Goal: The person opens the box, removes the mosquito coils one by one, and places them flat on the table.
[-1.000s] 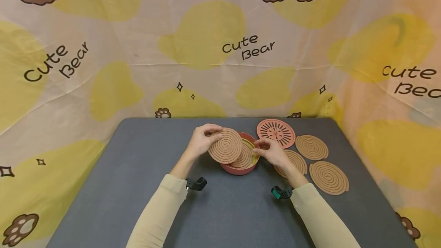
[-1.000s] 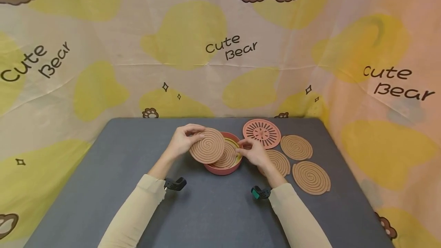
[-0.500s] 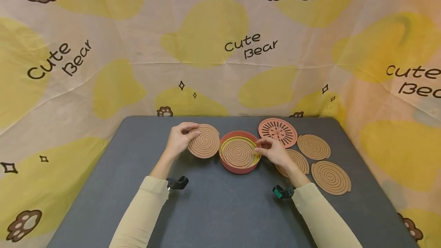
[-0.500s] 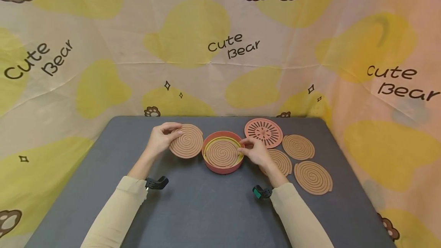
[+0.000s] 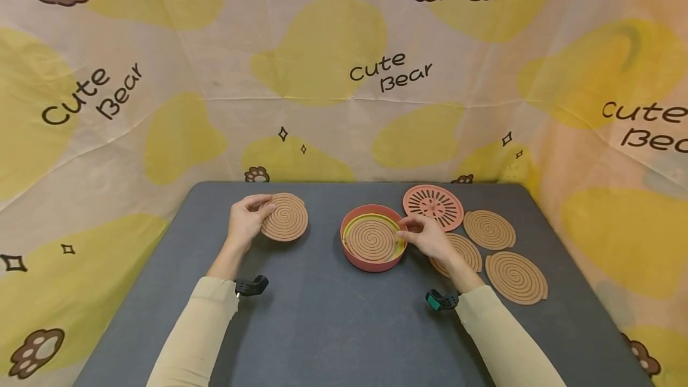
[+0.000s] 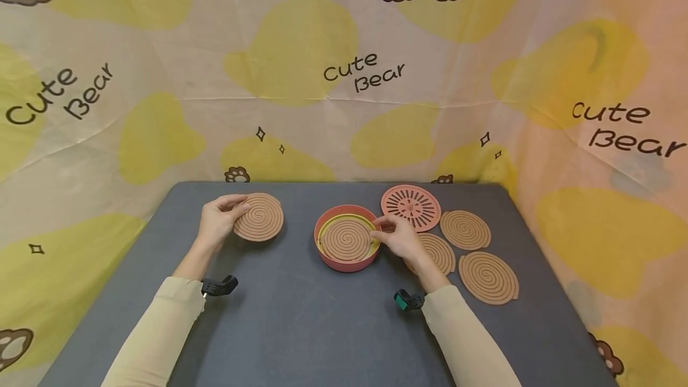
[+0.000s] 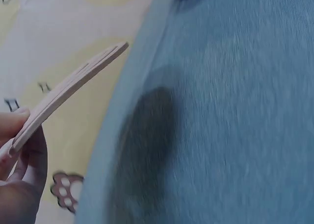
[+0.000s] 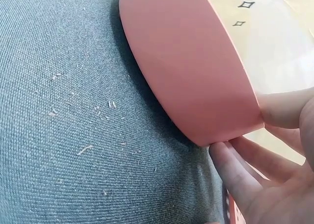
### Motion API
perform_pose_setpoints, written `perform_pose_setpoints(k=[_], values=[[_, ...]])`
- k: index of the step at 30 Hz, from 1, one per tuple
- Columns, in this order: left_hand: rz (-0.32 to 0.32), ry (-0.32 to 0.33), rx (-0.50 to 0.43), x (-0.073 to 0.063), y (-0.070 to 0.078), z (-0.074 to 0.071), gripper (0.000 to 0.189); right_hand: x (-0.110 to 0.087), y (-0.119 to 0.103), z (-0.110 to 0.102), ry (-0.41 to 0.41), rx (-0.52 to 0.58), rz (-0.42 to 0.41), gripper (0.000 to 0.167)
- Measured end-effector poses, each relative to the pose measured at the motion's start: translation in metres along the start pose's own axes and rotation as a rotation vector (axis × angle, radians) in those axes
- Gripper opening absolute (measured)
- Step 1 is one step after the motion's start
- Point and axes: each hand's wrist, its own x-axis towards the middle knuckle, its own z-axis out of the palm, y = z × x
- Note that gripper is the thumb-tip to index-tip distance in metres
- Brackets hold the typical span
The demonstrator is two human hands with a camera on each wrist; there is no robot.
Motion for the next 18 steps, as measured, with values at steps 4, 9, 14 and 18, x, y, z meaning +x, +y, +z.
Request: perform_pose_setpoints(k=[4, 9, 14, 18], values=[[-0.043, 0.070, 0.007, 0.002, -0.013, -0.013, 0.035, 0.000, 0.000, 0.001, -0.001, -0.002, 0.001, 0.032], [-0.104, 0.119, 0.025, 0.001, -0.027, -0.028, 0.038, -0.001, 0.000, 0.001, 0.005, -0.018, 0.007, 0.033], [-0.160, 0.167, 0.041, 0.000, -0.038, -0.042, 0.038, -0.001, -0.001, 0.001, 0.006, -0.023, 0.015, 0.032], [-0.217, 0.182, 0.043, -0.002, -0.046, -0.049, 0.038, -0.002, -0.003, 0.002, 0.003, -0.016, 0.016, 0.032]])
